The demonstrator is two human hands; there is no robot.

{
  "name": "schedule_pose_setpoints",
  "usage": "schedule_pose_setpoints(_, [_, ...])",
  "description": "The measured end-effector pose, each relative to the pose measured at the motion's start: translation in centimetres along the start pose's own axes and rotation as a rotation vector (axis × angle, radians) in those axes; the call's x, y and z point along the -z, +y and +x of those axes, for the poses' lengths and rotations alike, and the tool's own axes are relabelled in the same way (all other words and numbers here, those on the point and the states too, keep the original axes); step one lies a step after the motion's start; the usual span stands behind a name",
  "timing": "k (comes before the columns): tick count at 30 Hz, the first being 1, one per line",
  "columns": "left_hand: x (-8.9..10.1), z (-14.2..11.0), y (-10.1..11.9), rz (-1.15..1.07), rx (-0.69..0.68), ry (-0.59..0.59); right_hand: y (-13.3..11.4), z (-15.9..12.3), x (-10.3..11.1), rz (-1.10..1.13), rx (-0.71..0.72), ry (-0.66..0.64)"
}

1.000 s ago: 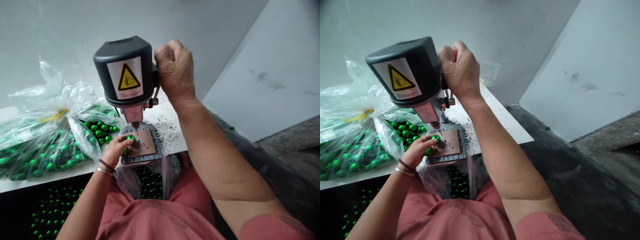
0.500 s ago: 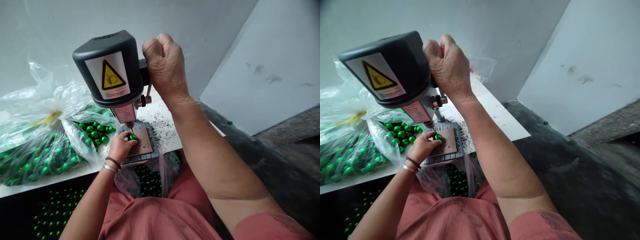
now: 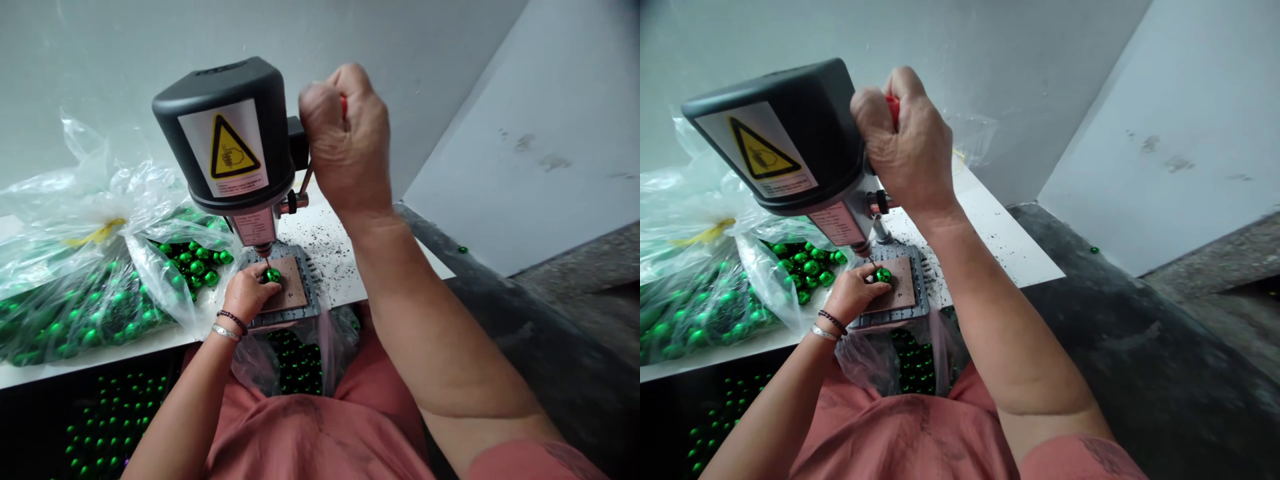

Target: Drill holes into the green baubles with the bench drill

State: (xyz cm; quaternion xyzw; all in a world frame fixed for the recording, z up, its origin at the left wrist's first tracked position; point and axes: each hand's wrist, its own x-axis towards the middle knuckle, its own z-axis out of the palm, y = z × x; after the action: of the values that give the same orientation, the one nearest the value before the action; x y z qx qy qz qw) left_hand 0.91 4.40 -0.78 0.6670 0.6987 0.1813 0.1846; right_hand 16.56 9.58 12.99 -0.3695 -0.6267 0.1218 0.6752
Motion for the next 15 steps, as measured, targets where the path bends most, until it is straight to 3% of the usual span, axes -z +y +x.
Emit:
schedule_pose_setpoints(9, [0.1,-0.2,0.2,0.018,0.008,-0.021,0.0,-6.4,2.2,-0.262,0.310,0.150])
schedule_pose_setpoints(15, [-0.1,-0.2,-0.1,0.001,-0.005,-0.002,1.4,-8.8,2.1,-0.254,0.363,0.161])
